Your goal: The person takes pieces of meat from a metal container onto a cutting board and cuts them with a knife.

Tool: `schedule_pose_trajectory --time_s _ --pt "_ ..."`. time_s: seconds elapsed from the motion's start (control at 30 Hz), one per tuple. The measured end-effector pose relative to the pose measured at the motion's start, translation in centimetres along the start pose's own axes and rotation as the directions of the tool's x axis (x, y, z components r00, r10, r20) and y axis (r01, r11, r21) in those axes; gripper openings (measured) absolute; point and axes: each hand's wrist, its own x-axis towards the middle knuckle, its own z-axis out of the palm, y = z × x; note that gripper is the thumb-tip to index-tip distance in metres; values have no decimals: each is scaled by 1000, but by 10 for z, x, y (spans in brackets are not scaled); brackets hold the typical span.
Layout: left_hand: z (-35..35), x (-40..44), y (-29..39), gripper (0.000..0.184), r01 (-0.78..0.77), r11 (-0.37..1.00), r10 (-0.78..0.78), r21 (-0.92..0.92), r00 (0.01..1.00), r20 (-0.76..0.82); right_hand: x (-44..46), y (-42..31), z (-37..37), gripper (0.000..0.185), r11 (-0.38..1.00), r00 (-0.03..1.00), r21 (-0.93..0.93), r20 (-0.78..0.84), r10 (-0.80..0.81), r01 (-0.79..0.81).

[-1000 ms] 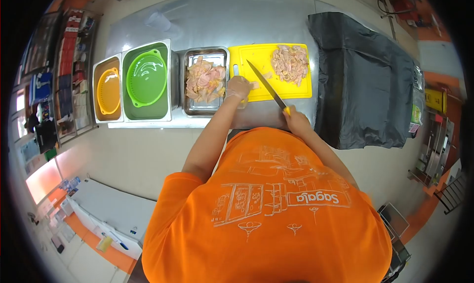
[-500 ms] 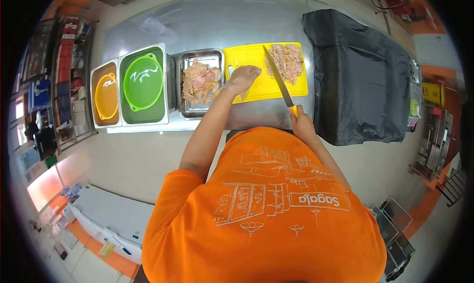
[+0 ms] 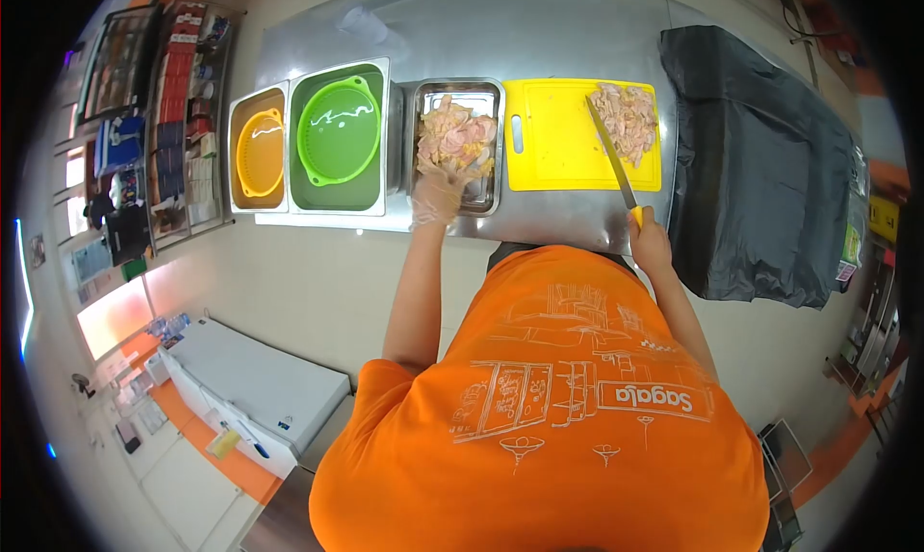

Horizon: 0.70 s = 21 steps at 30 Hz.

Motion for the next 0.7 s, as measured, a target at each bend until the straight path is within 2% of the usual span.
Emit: schedule_pose_trajectory --time_s 0.07,0.2,0.3,0.4,0.5,0.6,0.7 --pt "-27 8 14 30 95 994 -99 50 992 81 0 -6 2 36 999 1000 36 9 1 -1" --pt "-14 19 14 43 -119 973 113 197 993 43 -2 -13 8 36 996 1000 84 3 -9 9" --pt "-25 8 27 46 154 957 -150 248 988 -33 -3 -16 4 37 995 1000 103 -4 0 1" --pt "-27 7 16 47 214 969 -217 126 976 9 -6 -16 7 38 996 1000 92 -10 22 -21" --pt "7 12 3 41 216 971 -228 -98 966 -122 -12 -20 9 38 992 999 124 -4 32 -32" --pt "7 12 8 33 279 940 -303 -194 947 -104 -14 -21 11 37 990 999 133 2 42 -42" --pt "-2 7 2 28 93 979 -139 -180 956 -259 -15 -18 11 36 991 999 133 -1 34 -34"
